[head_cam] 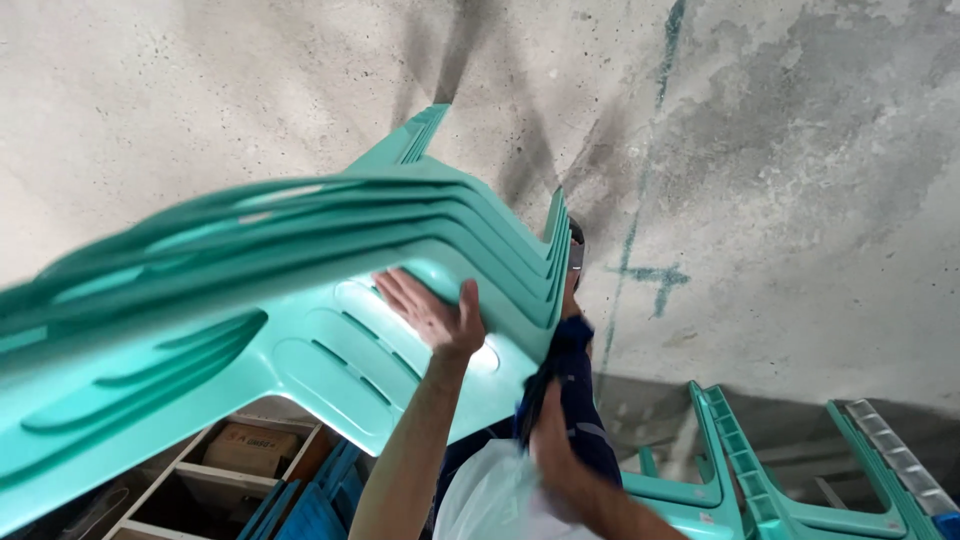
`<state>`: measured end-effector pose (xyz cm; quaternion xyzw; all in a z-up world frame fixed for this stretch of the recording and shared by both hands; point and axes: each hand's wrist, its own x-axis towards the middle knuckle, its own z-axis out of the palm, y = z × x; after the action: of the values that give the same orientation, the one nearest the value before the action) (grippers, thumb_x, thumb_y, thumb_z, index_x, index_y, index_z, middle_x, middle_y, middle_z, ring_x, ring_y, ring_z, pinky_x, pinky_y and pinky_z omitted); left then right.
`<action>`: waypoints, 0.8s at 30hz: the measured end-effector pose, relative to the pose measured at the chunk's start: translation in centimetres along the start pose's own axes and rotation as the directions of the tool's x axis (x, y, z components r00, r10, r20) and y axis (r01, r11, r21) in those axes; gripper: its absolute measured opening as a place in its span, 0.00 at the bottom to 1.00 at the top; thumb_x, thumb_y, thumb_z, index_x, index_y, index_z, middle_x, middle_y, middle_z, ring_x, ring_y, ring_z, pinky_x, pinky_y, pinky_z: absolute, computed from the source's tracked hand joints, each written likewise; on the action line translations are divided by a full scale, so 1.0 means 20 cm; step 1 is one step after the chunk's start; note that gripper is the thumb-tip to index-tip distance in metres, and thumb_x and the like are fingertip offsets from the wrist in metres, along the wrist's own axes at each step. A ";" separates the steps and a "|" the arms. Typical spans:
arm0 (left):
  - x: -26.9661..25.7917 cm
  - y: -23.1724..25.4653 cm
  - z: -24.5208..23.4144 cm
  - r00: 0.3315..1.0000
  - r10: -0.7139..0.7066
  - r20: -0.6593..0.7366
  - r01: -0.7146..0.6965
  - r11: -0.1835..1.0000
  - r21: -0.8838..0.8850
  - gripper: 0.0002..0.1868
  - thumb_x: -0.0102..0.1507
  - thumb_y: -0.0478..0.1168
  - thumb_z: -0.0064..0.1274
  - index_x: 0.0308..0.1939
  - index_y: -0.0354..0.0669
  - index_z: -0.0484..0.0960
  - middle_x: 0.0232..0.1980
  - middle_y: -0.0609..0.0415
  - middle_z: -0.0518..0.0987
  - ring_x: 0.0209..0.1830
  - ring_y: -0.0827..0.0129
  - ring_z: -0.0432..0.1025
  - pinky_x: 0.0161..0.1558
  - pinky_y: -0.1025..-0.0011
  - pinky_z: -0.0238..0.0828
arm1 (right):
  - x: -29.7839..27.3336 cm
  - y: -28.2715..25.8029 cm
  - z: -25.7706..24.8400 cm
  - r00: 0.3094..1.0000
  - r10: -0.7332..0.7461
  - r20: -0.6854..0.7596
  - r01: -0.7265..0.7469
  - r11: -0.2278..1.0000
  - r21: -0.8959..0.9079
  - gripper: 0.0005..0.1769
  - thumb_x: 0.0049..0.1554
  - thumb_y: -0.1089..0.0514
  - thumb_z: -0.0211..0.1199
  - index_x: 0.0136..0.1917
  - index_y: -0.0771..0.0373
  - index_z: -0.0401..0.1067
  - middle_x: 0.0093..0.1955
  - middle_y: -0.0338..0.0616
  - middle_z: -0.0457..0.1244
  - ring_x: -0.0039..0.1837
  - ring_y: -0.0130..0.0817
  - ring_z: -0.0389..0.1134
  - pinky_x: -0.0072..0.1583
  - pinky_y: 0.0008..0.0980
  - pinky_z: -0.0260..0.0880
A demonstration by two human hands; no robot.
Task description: The person cleans a stack of plastic chairs by wiping the seat and backrest of each one with a cloth, moving each chair aside to reach the next.
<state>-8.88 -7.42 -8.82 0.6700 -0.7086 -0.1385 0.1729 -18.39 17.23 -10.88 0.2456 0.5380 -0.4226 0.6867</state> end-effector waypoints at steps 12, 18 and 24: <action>0.01 -0.04 0.01 0.968 -0.221 0.122 0.243 0.947 -0.209 0.59 0.68 0.71 0.37 0.81 0.24 0.32 0.84 0.24 0.29 0.87 0.35 0.25 0.77 0.36 0.17 | 0.35 -0.23 0.03 0.873 -0.417 0.252 0.429 0.903 0.009 0.36 0.69 0.39 0.46 0.81 0.61 0.52 0.75 0.48 0.55 0.73 0.40 0.58 0.72 0.41 0.58; -0.22 -0.31 -0.47 0.999 -0.032 0.011 0.033 0.810 -0.585 0.38 0.76 0.52 0.37 0.80 0.27 0.46 0.84 0.27 0.43 0.84 0.34 0.41 0.80 0.43 0.36 | -0.18 -0.01 0.16 0.375 -0.565 0.735 0.565 -0.489 -0.664 0.32 0.63 0.34 0.50 0.71 0.56 0.62 0.81 0.61 0.47 0.80 0.60 0.47 0.70 0.72 0.43; -0.84 -0.83 -0.93 0.956 -0.278 -0.091 0.205 0.860 -0.468 0.28 0.75 0.50 0.37 0.66 0.29 0.71 0.77 0.27 0.63 0.72 0.36 0.65 0.69 0.47 0.63 | -0.01 -0.42 1.14 0.426 -0.140 0.894 0.085 -0.977 -0.193 0.45 0.60 0.27 0.52 0.75 0.62 0.66 0.85 0.66 0.42 0.85 0.63 0.40 0.73 0.79 0.39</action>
<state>14.73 9.03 -0.13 0.7034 -0.5511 -0.2682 0.3601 -13.43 -5.12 -2.89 -0.8308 0.5533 0.0427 0.0428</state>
